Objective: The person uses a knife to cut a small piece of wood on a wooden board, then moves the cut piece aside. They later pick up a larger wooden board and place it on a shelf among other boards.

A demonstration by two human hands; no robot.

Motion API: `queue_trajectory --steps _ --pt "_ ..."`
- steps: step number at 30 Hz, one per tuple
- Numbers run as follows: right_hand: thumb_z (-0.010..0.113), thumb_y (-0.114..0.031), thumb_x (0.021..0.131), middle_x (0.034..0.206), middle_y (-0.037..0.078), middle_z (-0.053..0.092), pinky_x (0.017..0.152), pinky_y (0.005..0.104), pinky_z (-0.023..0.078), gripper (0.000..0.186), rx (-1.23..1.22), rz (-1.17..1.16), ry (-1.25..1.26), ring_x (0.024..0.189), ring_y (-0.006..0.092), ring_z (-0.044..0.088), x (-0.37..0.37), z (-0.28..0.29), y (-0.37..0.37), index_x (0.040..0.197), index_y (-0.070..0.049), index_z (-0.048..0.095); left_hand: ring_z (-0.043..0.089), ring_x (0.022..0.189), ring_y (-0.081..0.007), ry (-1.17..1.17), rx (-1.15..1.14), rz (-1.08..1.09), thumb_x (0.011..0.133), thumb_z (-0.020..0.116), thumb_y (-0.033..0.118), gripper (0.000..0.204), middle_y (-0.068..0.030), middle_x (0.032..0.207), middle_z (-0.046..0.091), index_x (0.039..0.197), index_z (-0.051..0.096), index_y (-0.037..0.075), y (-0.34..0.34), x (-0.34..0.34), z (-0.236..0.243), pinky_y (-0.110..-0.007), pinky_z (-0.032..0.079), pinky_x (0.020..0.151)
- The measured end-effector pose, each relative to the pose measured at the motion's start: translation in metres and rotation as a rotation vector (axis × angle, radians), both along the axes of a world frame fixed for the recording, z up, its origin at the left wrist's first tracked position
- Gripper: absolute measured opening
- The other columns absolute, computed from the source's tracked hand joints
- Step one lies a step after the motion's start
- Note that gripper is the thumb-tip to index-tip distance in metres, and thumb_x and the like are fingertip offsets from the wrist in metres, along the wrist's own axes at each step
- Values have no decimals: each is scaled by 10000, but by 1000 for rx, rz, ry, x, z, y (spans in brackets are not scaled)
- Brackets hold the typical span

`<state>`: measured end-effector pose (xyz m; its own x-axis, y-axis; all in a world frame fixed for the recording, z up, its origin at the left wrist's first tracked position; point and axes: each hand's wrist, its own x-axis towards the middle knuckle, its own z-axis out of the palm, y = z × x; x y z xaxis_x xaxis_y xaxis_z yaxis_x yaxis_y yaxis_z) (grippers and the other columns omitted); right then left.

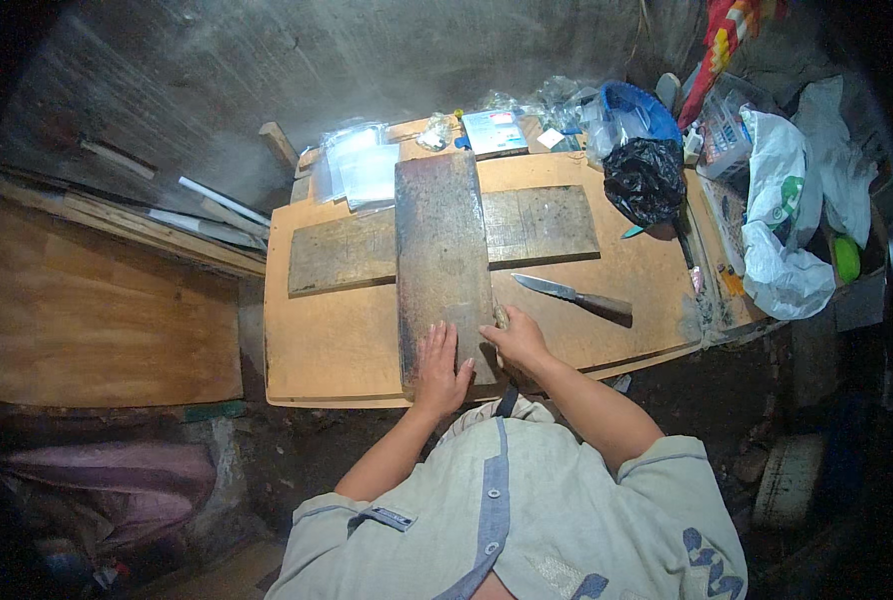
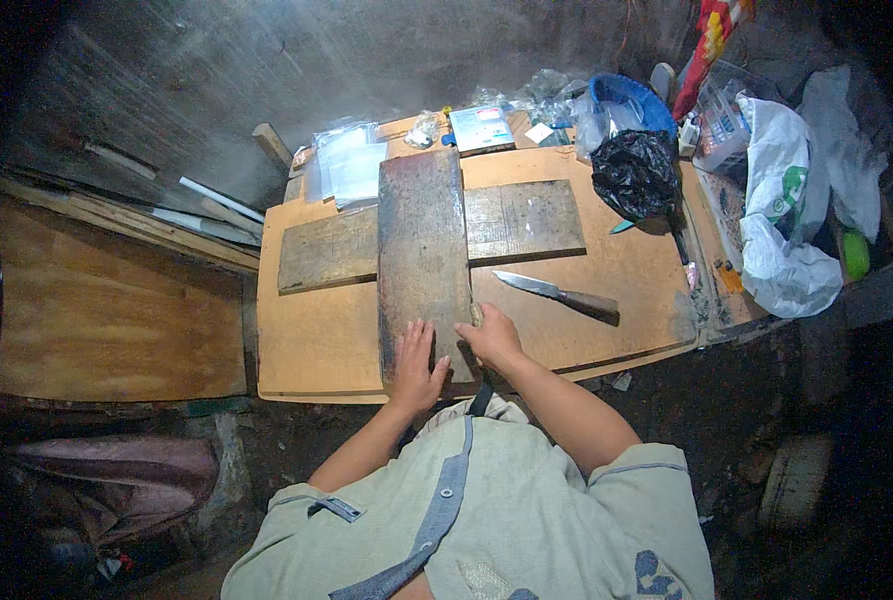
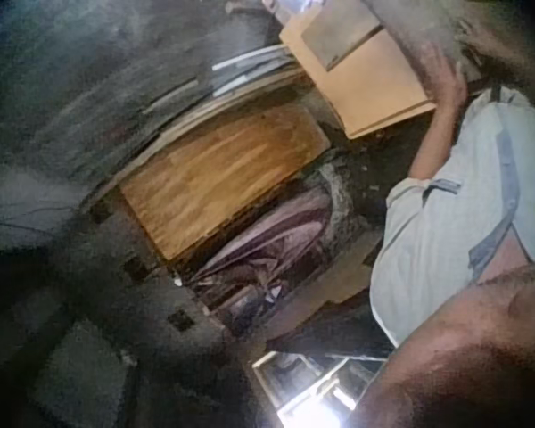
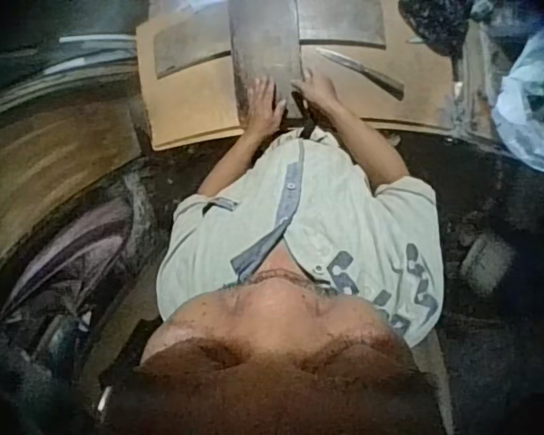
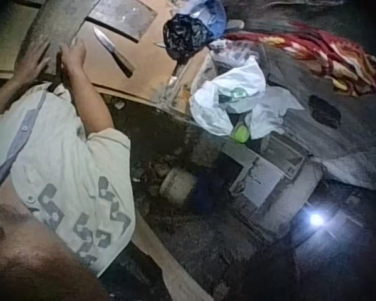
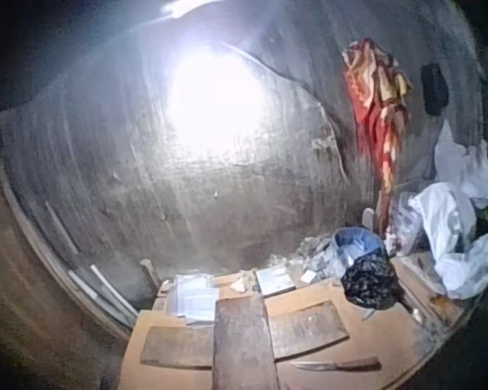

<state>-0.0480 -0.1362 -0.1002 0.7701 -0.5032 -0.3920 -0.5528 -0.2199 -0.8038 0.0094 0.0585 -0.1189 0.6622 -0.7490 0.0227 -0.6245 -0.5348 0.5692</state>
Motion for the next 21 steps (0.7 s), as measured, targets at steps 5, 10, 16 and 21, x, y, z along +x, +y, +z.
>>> queue_trajectory --steps 5,10,16,21 --pt "790 -343 796 1091 270 697 913 457 523 565 -70 -12 -5 1044 405 682 1 -13 1 1187 31 625 216 1505 -433 46 -25 -41 963 615 280 724 -262 1600 276 1551 290 13 -7 -6 2 -547 152 1226" --pt "782 -296 811 1003 238 719 853 440 539 418 8 -90 -57 955 375 703 -5 -18 2 1068 15 671 223 1503 -433 47 20 -88 958 624 280 734 -267 1595 279 1554 286 16 -23 -17 7 -548 170 1223" --pt "738 -179 875 786 48 674 573 310 501 198 221 -153 -110 633 132 612 -9 -33 -9 978 -29 658 249 1487 -444 83 -32 -100 955 627 287 755 -289 1577 297 1557 271 5 -35 -24 19 -523 195 1221" --pt "727 -180 904 786 11 632 495 255 452 186 606 -172 -242 545 82 549 -20 39 -25 1004 -56 630 300 1485 -375 489 -318 154 1005 587 293 718 -245 1601 291 1570 242 17 -35 -17 36 -461 265 1202"
